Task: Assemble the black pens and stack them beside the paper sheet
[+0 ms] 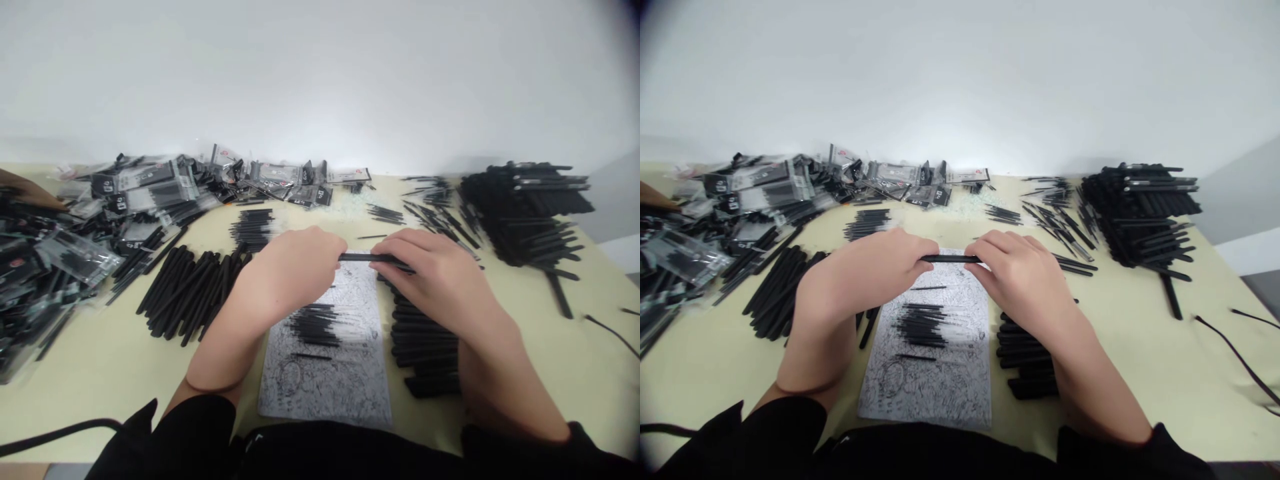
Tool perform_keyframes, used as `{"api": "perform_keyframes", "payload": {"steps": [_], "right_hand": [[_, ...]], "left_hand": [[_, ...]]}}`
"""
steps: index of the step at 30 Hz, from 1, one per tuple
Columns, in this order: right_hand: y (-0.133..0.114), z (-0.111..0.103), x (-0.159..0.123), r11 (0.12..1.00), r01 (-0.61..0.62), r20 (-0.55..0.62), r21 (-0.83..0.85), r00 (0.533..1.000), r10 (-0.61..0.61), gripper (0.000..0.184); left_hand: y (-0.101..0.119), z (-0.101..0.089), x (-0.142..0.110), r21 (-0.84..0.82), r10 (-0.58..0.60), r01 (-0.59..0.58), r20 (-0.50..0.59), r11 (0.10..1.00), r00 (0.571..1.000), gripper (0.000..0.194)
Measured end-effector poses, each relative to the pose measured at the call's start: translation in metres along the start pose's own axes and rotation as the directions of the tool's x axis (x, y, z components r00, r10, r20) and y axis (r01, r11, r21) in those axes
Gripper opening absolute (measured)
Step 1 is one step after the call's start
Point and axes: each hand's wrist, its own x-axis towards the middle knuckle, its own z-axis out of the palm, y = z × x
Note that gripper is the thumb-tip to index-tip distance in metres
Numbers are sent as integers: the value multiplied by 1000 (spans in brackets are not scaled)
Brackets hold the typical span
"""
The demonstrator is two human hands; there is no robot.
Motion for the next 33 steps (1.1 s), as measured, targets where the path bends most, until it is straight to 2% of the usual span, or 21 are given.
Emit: {"api": "perform_keyframes", "payload": {"steps": [5, 10, 24, 29, 33], "right_hand": [[-1, 0, -1, 1000, 5, 4, 7, 1000, -5, 26], [-1, 0, 0, 1000, -23, 64, 3, 998, 23, 29], [-2, -1, 1, 999, -30, 60, 13, 998, 29, 15], [-2, 0, 0, 999, -32, 66, 42, 997, 29, 28], [-3, 2, 2, 999, 5, 72, 47, 997, -9, 30]], "left_hand": [[-2, 0, 0, -6, -21, 21, -9, 1000, 1000, 24], [-3, -1, 0, -18, -25, 25, 1, 1000, 1000, 23], [2, -4, -6, 59, -1, 2, -21, 998, 1000, 19], [3, -5, -6, 74, 9, -6, -38, 997, 999, 21], [3, -5, -7, 90, 26, -21, -57, 996, 998, 21]]}}
